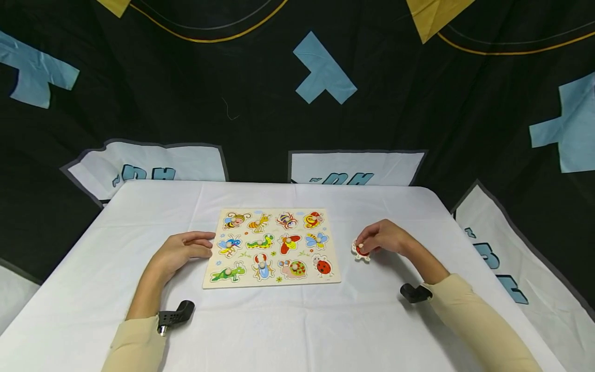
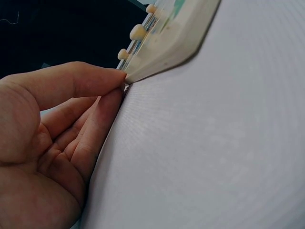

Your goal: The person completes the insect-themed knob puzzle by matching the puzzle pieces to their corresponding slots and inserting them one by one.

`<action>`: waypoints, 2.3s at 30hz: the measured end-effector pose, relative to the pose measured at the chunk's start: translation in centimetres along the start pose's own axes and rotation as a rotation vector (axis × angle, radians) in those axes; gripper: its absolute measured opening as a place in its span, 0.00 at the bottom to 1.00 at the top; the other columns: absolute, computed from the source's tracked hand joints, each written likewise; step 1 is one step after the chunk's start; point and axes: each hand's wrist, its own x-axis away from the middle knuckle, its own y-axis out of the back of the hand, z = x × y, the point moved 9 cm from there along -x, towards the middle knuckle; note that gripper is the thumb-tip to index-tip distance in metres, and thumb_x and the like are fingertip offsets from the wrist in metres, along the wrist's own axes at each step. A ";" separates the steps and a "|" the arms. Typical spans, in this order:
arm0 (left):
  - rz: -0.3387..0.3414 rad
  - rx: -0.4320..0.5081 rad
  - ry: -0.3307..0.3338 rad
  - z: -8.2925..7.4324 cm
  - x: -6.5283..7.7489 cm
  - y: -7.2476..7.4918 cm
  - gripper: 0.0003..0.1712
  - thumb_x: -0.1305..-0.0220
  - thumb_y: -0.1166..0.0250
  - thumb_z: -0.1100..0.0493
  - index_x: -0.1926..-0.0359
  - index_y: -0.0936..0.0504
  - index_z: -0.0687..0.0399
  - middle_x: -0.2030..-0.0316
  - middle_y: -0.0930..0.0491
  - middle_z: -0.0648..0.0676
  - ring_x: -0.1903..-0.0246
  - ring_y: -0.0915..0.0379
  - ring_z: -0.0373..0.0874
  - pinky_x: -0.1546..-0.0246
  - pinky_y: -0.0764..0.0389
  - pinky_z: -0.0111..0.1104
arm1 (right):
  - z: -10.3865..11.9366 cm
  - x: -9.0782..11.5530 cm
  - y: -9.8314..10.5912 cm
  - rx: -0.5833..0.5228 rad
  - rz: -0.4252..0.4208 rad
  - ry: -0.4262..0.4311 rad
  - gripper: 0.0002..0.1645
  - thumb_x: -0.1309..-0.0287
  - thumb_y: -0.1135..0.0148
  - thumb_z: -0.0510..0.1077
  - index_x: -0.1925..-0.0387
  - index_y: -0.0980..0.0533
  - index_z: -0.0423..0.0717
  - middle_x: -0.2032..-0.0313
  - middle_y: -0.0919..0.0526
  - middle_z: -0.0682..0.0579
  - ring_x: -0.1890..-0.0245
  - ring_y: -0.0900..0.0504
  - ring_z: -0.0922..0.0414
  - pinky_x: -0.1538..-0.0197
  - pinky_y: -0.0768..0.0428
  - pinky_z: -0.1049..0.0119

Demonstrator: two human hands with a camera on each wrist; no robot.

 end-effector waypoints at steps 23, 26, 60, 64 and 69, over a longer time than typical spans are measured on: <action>-0.001 0.009 0.006 0.2 -0.1 -0.1 0.36 0.42 0.26 0.60 0.33 0.25 0.60 0.52 0.15 0.54 0.59 0.19 0.32 0.54 0.30 0.21 | 2.7 -1.2 -3.8 -0.033 0.077 0.022 0.13 0.58 0.24 0.36 0.65 0.12 0.41 0.74 0.15 0.55 0.72 0.22 0.59 0.64 0.22 0.65; 0.001 0.008 0.005 0.2 -0.1 -0.1 0.36 0.42 0.26 0.59 0.33 0.25 0.60 0.52 0.15 0.54 0.59 0.19 0.32 0.53 0.30 0.21 | 3.0 -1.2 -4.3 -0.040 0.086 0.022 0.13 0.58 0.24 0.36 0.65 0.12 0.42 0.74 0.14 0.55 0.72 0.21 0.59 0.65 0.22 0.66; -0.012 -0.027 0.024 0.2 -0.1 0.2 0.36 0.44 0.26 0.59 0.33 0.23 0.58 0.54 0.13 0.52 0.59 0.18 0.33 0.41 0.34 0.38 | 5.8 -1.4 -8.3 -0.051 0.168 0.053 0.11 0.58 0.23 0.34 0.68 0.12 0.42 0.77 0.17 0.55 0.75 0.25 0.60 0.69 0.29 0.69; -0.009 -0.031 0.024 0.2 -0.2 0.2 0.36 0.43 0.26 0.59 0.33 0.24 0.58 0.53 0.13 0.52 0.58 0.18 0.33 0.41 0.34 0.38 | 5.9 -1.4 -8.4 -0.047 0.163 0.052 0.10 0.59 0.23 0.34 0.68 0.12 0.42 0.77 0.16 0.54 0.75 0.24 0.60 0.69 0.29 0.69; -0.007 -0.029 0.031 0.3 -0.2 0.2 0.36 0.43 0.26 0.58 0.33 0.23 0.57 0.52 0.14 0.52 0.57 0.20 0.33 0.43 0.33 0.35 | 5.9 -1.4 -8.7 -0.053 0.171 0.040 0.10 0.58 0.22 0.34 0.69 0.12 0.42 0.77 0.16 0.54 0.75 0.24 0.59 0.68 0.28 0.69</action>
